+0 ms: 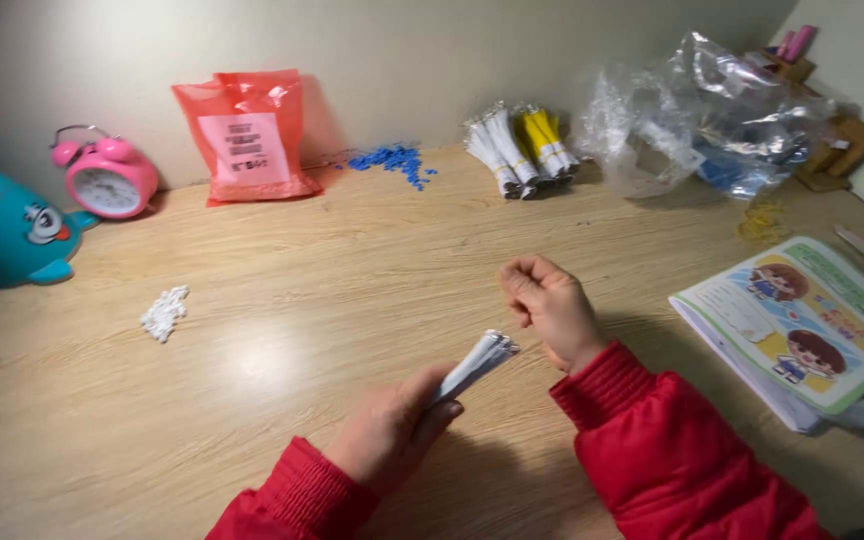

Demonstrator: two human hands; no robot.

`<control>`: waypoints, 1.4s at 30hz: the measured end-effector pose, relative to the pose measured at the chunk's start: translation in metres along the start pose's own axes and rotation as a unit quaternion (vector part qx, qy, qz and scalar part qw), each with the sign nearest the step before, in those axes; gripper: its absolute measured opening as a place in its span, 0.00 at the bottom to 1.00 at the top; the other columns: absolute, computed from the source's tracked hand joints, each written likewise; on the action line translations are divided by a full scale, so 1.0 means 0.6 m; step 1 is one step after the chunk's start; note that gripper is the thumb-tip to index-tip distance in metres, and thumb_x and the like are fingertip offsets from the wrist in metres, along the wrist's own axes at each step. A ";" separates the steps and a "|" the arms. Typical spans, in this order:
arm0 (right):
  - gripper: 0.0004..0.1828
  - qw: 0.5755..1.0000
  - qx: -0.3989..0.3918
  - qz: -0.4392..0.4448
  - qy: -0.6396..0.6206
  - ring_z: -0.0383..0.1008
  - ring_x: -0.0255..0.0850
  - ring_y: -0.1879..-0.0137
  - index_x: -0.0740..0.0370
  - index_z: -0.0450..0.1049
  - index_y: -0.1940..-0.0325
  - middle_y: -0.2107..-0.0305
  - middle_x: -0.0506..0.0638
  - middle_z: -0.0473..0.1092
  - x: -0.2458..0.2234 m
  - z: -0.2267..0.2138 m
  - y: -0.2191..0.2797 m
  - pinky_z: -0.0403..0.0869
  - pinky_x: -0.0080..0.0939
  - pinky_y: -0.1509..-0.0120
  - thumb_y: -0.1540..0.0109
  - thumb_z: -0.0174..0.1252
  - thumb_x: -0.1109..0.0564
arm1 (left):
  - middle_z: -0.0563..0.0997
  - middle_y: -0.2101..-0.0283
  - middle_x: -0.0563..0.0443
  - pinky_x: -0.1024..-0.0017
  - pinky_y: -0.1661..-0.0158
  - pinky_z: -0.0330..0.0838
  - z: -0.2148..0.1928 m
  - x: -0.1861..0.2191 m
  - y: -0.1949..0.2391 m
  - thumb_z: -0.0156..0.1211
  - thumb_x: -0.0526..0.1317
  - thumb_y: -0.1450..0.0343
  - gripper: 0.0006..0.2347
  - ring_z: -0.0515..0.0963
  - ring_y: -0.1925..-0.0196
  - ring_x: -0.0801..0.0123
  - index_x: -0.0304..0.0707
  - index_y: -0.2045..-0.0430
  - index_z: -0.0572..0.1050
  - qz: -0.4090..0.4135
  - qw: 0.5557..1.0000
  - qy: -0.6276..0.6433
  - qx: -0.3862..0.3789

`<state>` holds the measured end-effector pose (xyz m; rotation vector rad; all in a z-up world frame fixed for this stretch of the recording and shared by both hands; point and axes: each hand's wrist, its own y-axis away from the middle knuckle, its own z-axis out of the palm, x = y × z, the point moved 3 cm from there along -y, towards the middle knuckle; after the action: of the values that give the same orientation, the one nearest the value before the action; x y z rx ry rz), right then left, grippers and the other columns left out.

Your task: The person pours white plastic connectors from a bag onto a wooden table and then repeatedly picks up thin wires to insert them into the connectors. The person handles the components by hand, organizing the wires and connectors on the workspace.

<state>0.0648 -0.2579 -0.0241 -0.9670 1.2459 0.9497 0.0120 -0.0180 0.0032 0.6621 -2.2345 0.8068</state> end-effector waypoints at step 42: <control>0.15 0.841 -0.165 -0.056 0.513 0.79 0.48 0.54 0.50 0.78 0.52 0.60 0.51 0.78 -0.176 0.103 0.074 0.75 0.52 0.47 0.41 0.55 0.50 | 0.71 0.78 0.47 0.61 0.55 0.64 -0.013 -0.059 0.012 0.59 0.47 0.35 0.17 0.74 0.76 0.60 0.51 0.52 0.73 0.139 0.857 -0.476 0.139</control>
<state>0.0332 -0.1902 0.0823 -1.9476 1.8920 0.5219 0.0334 0.0006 -0.0205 1.0549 -3.1947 1.1199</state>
